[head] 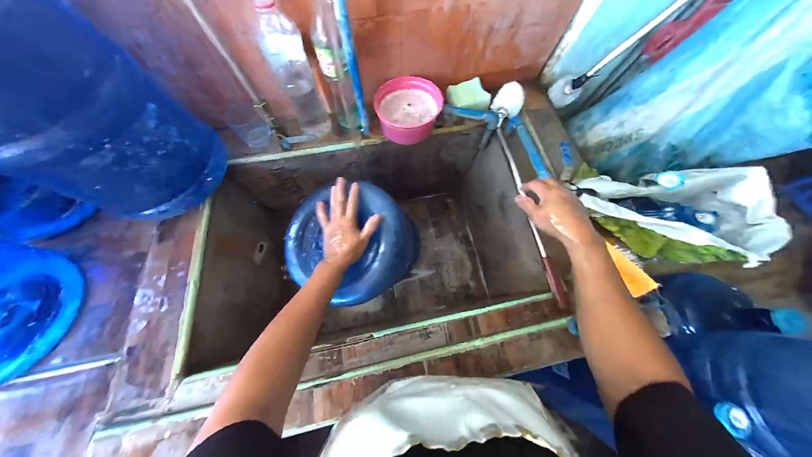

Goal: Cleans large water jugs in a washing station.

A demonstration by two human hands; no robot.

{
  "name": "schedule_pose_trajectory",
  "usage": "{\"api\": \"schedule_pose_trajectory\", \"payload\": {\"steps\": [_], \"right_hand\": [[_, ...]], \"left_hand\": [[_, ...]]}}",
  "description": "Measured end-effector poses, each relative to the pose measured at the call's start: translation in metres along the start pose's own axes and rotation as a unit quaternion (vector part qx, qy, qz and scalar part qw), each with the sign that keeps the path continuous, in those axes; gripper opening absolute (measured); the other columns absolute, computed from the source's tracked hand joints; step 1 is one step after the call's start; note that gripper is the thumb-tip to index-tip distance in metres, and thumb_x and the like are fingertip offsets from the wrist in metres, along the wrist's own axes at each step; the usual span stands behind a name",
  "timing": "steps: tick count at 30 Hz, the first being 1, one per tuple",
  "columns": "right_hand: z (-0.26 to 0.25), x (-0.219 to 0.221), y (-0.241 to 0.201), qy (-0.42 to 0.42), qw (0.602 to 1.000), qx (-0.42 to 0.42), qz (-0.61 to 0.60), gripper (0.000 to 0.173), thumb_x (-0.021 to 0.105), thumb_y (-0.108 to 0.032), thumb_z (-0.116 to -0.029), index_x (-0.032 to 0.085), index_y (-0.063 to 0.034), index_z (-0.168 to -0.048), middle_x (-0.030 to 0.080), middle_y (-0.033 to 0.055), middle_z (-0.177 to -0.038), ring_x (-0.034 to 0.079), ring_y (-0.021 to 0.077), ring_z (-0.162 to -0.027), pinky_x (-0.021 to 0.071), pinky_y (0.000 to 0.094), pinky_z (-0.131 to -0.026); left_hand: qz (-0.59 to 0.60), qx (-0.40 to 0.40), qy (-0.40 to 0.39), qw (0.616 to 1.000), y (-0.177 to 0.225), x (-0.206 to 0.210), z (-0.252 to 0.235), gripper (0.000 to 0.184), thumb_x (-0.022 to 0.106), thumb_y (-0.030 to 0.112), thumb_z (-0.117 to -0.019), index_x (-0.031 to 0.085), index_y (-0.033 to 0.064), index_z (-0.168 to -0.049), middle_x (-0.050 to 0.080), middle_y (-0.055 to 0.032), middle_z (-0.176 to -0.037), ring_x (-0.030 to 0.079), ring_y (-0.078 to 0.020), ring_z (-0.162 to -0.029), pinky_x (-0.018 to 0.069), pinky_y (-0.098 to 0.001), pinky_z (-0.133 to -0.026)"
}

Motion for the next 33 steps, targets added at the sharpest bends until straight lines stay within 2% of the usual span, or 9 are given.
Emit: {"api": "schedule_pose_trajectory", "payload": {"steps": [4, 10, 15, 18, 21, 25, 28, 30, 33], "right_hand": [[-0.004, -0.03, 0.001, 0.036, 0.999, -0.006, 0.006, 0.035, 0.052, -0.022, -0.1085, 0.064, 0.0009, -0.132, 0.059, 0.025, -0.139, 0.059, 0.045, -0.125, 0.0438, 0.0651, -0.103], [-0.038, -0.029, 0.034, 0.022, 0.999, 0.01, 0.047, 0.036, 0.049, -0.021, -0.1093, 0.063, 0.0037, -0.132, 0.057, 0.0297, -0.141, 0.055, 0.0498, -0.13, 0.0398, 0.0688, -0.107], [-0.051, -0.029, 0.049, 0.042, 0.998, 0.024, 0.051, 0.037, 0.049, -0.022, -0.1096, 0.062, 0.0037, -0.134, 0.055, 0.0314, -0.142, 0.053, 0.0525, -0.13, 0.0383, 0.0725, -0.105], [-0.06, -0.033, 0.06, 0.047, 0.997, 0.034, 0.057, 0.039, 0.05, -0.023, -0.1093, 0.06, 0.0037, -0.136, 0.052, 0.032, -0.145, 0.05, 0.0543, -0.133, 0.0365, 0.0744, -0.106], [-0.067, -0.038, 0.067, 0.062, 0.996, 0.026, 0.053, 0.039, 0.05, -0.022, -0.109, 0.06, 0.0042, -0.136, 0.05, 0.0323, -0.146, 0.05, 0.0553, -0.132, 0.0366, 0.0746, -0.105], [-0.084, -0.038, 0.084, 0.066, 0.995, 0.007, 0.068, 0.04, 0.048, -0.021, -0.1097, 0.058, 0.0054, -0.138, 0.049, 0.0329, -0.148, 0.048, 0.055, -0.135, 0.035, 0.0754, -0.106], [-0.108, -0.026, 0.115, 0.062, 0.995, -0.032, 0.072, 0.041, 0.044, -0.021, -0.1105, 0.058, 0.0047, -0.139, 0.047, 0.0299, -0.152, 0.045, 0.052, -0.139, 0.0333, 0.0737, -0.11], [-0.117, -0.02, 0.126, 0.066, 0.994, -0.035, 0.076, 0.042, 0.042, -0.023, -0.1105, 0.059, 0.0032, -0.138, 0.047, 0.0276, -0.153, 0.045, 0.0499, -0.14, 0.0335, 0.0726, -0.111], [-0.111, -0.03, 0.112, 0.058, 0.993, 0.016, 0.101, 0.045, 0.039, -0.026, -0.1118, 0.061, 0.0058, -0.135, 0.05, 0.0307, -0.149, 0.046, 0.0538, -0.138, 0.0322, 0.0751, -0.109]], "left_hand": [[0.077, -0.207, 0.009, 0.975, -0.022, -0.017, -0.04, 0.077, 0.041, 0.057, -0.1048, 0.035, 0.0009, -0.157, 0.017, -0.0303, -0.166, 0.006, -0.0544, -0.154, 0.0018, -0.0773, -0.116], [0.164, 0.017, -0.056, 0.985, 0.069, 0.011, -0.037, 0.061, 0.074, 0.043, -0.0896, 0.063, -0.0025, -0.128, 0.046, -0.0236, -0.153, 0.039, -0.0412, -0.145, 0.0228, -0.0637, -0.12], [0.045, -0.083, -0.132, 0.987, 0.117, 0.029, -0.006, 0.101, 0.08, 0.051, -0.0826, 0.032, 0.0074, -0.161, 0.016, -0.0306, -0.166, 0.01, -0.0531, -0.154, 0.0127, -0.0751, -0.117], [0.034, 0.054, -0.254, 0.965, 0.135, 0.03, 0.019, 0.096, 0.085, 0.032, -0.0836, 0.033, 0.0095, -0.161, 0.017, -0.0215, -0.169, 0.012, -0.0455, -0.156, 0.0138, -0.0716, -0.119], [0.04, 0.119, -0.325, 0.937, 0.127, 0.017, 0.037, 0.074, 0.077, 0.017, -0.0898, 0.045, 0.0196, -0.156, 0.029, -0.0122, -0.168, 0.013, -0.0395, -0.157, 0.0019, -0.0722, -0.119], [0.051, 0.06, -0.068, 0.995, 0.079, 0.008, 0.042, 0.041, 0.068, 0.036, -0.0957, 0.071, 0.0157, -0.131, 0.048, -0.0176, -0.155, 0.028, -0.0452, -0.151, 0.0086, -0.0749, -0.118], [0.087, -0.095, -0.033, 0.991, 0.061, 0.0, 0.018, 0.069, 0.07, 0.034, -0.0943, 0.045, 0.0106, -0.155, 0.023, -0.0278, -0.165, 0.021, -0.0492, -0.152, 0.0162, -0.0739, -0.116], [0.152, -0.15, -0.074, 0.974, 0.06, 0.001, -0.003, 0.08, 0.073, 0.033, -0.094, 0.033, 0.0138, -0.161, 0.026, -0.0292, -0.163, 0.038, -0.0493, -0.144, 0.0365, -0.0668, -0.111], [0.263, -0.203, -0.131, 0.934, 0.057, 0.015, -0.035, 0.089, 0.077, 0.033, -0.0919, 0.027, 0.0081, -0.161, 0.035, -0.0245, -0.16, 0.047, -0.0417, -0.14, 0.0424, -0.0601, -0.111]]}}
Point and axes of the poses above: each hand's wrist, its own z-axis away from the middle knuckle, its own x-axis out of the palm, y = z × x, the point moved 4 cm from there along -z, towards the middle knuckle
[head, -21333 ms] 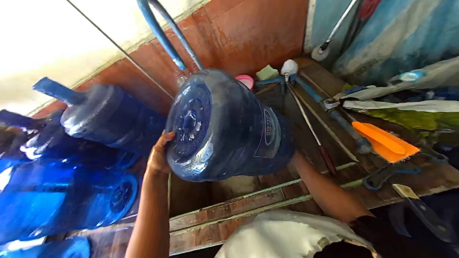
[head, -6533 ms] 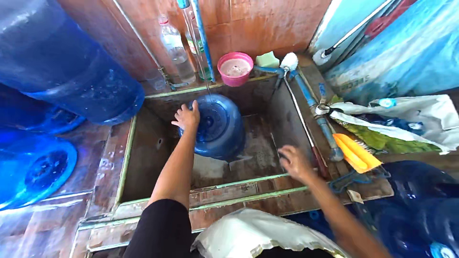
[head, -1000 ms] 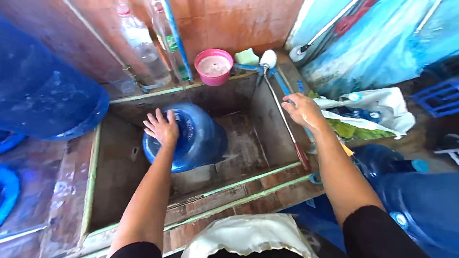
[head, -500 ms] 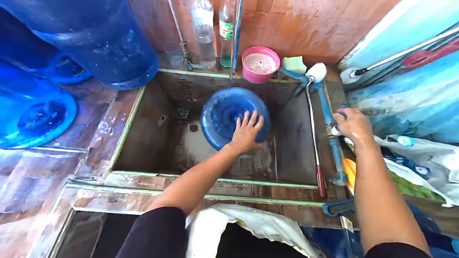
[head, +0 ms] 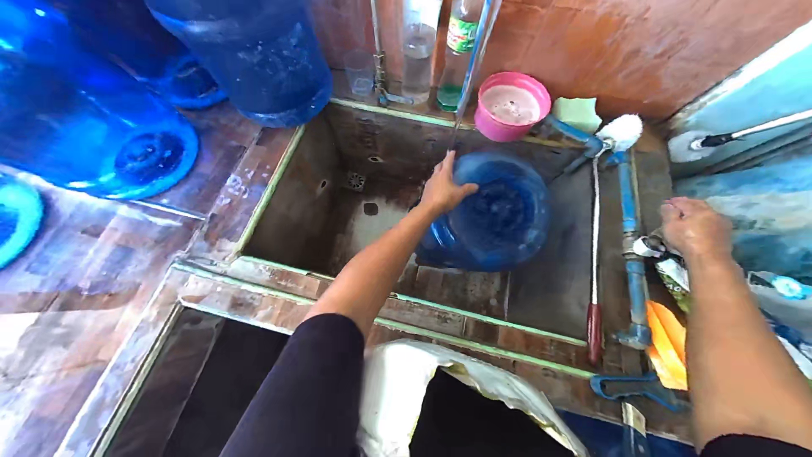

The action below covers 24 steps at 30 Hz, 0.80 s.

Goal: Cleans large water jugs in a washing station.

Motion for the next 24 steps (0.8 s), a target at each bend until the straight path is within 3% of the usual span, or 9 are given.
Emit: {"api": "schedule_pose_trajectory", "payload": {"steps": [2, 4, 7, 10, 13, 15, 17, 20, 24], "right_hand": [[0.008, -0.01, 0.009, -0.009, 0.997, 0.068, 0.036, 0.051, 0.038, -0.033, -0.1123, 0.063, 0.009, -0.128, 0.054, 0.0384, -0.139, 0.049, 0.0589, -0.131, 0.0344, 0.0786, -0.103], [0.017, -0.015, 0.036, -0.01, 0.989, 0.131, 0.067, 0.056, 0.036, -0.038, -0.1117, 0.066, 0.0087, -0.122, 0.059, 0.0399, -0.13, 0.054, 0.058, -0.126, 0.0389, 0.077, -0.099], [0.038, -0.024, 0.028, -0.037, 0.975, 0.187, 0.111, 0.053, 0.038, -0.033, -0.1107, 0.065, 0.0111, -0.121, 0.06, 0.0393, -0.13, 0.055, 0.0558, -0.127, 0.0399, 0.0737, -0.101], [0.042, -0.023, -0.041, -0.098, 0.98, 0.16, 0.066, 0.055, 0.046, -0.034, -0.1097, 0.062, 0.0173, -0.12, 0.056, 0.0435, -0.131, 0.05, 0.0582, -0.129, 0.0359, 0.0744, -0.104], [0.024, 0.017, -0.145, -0.113, 0.986, -0.059, -0.111, 0.053, 0.053, -0.034, -0.1082, 0.054, 0.0091, -0.14, 0.053, 0.0361, -0.141, 0.048, 0.0514, -0.136, 0.0345, 0.0673, -0.113], [0.022, 0.051, -0.229, -0.14, 0.952, -0.173, -0.208, 0.061, 0.057, -0.035, -0.106, 0.043, 0.0034, -0.152, 0.043, 0.0297, -0.154, 0.042, 0.043, -0.145, 0.0316, 0.058, -0.12], [0.019, 0.082, -0.302, -0.167, 0.921, -0.234, -0.264, 0.069, 0.059, -0.037, -0.104, 0.035, 0.0016, -0.157, 0.037, 0.027, -0.16, 0.037, 0.0392, -0.149, 0.0281, 0.0549, -0.123], [0.007, 0.107, -0.366, -0.21, 0.882, -0.231, -0.352, 0.055, 0.056, -0.031, -0.1066, 0.046, -0.0009, -0.152, 0.052, 0.0218, -0.151, 0.049, 0.0317, -0.141, 0.0365, 0.049, -0.119], [-0.004, 0.135, -0.399, -0.274, 0.816, -0.204, -0.466, 0.046, 0.045, -0.032, -0.1106, 0.056, -0.0039, -0.145, 0.054, 0.0121, -0.152, 0.047, 0.0198, -0.143, 0.0349, 0.0419, -0.121]], "left_hand": [[0.021, -0.067, -0.017, 0.997, 0.006, -0.003, -0.015, 0.082, 0.078, 0.04, -0.0904, 0.04, 0.0065, -0.155, 0.047, -0.0235, -0.151, 0.052, -0.0408, -0.134, 0.0444, -0.0627, -0.107], [0.019, -0.099, -0.016, 0.995, 0.006, -0.01, -0.024, 0.073, 0.075, 0.045, -0.0912, 0.049, 0.0092, -0.149, 0.056, -0.0225, -0.142, 0.055, -0.0404, -0.131, 0.0451, -0.0643, -0.104], [0.059, -0.13, 0.018, 0.99, -0.011, -0.032, -0.026, 0.07, 0.073, 0.045, -0.0934, 0.049, 0.0089, -0.148, 0.059, -0.0249, -0.137, 0.055, -0.0412, -0.13, 0.0434, -0.0634, -0.106], [0.111, -0.165, 0.063, 0.978, -0.037, -0.046, -0.018, 0.079, 0.074, 0.045, -0.092, 0.041, 0.0075, -0.153, 0.055, -0.0282, -0.139, 0.053, -0.0431, -0.131, 0.0436, -0.0638, -0.105], [0.171, -0.18, 0.108, 0.963, -0.065, -0.055, -0.002, 0.083, 0.076, 0.043, -0.0903, 0.037, 0.0064, -0.154, 0.057, -0.0281, -0.137, 0.056, -0.0415, -0.128, 0.0463, -0.0615, -0.104], [0.213, -0.172, 0.126, 0.954, -0.083, -0.064, 0.014, 0.08, 0.075, 0.039, -0.0922, 0.035, 0.0034, -0.152, 0.059, -0.0275, -0.132, 0.061, -0.0385, -0.121, 0.0502, -0.0579, -0.101], [0.252, -0.181, 0.133, 0.941, -0.097, -0.076, 0.03, 0.076, 0.073, 0.036, -0.0949, 0.034, 0.0037, -0.152, 0.061, -0.0263, -0.129, 0.064, -0.0352, -0.114, 0.0539, -0.0536, -0.096], [0.301, -0.233, 0.145, 0.913, -0.127, -0.096, 0.05, 0.077, 0.068, 0.041, -0.0969, 0.028, 0.0123, -0.155, 0.062, -0.0222, -0.128, 0.066, -0.0331, -0.108, 0.0574, -0.0524, -0.088], [0.336, -0.266, 0.164, 0.889, -0.163, -0.114, 0.057, 0.08, 0.063, 0.046, -0.0984, 0.022, 0.0149, -0.159, 0.061, -0.0209, -0.13, 0.066, -0.0329, -0.11, 0.0577, -0.053, -0.088]]}}
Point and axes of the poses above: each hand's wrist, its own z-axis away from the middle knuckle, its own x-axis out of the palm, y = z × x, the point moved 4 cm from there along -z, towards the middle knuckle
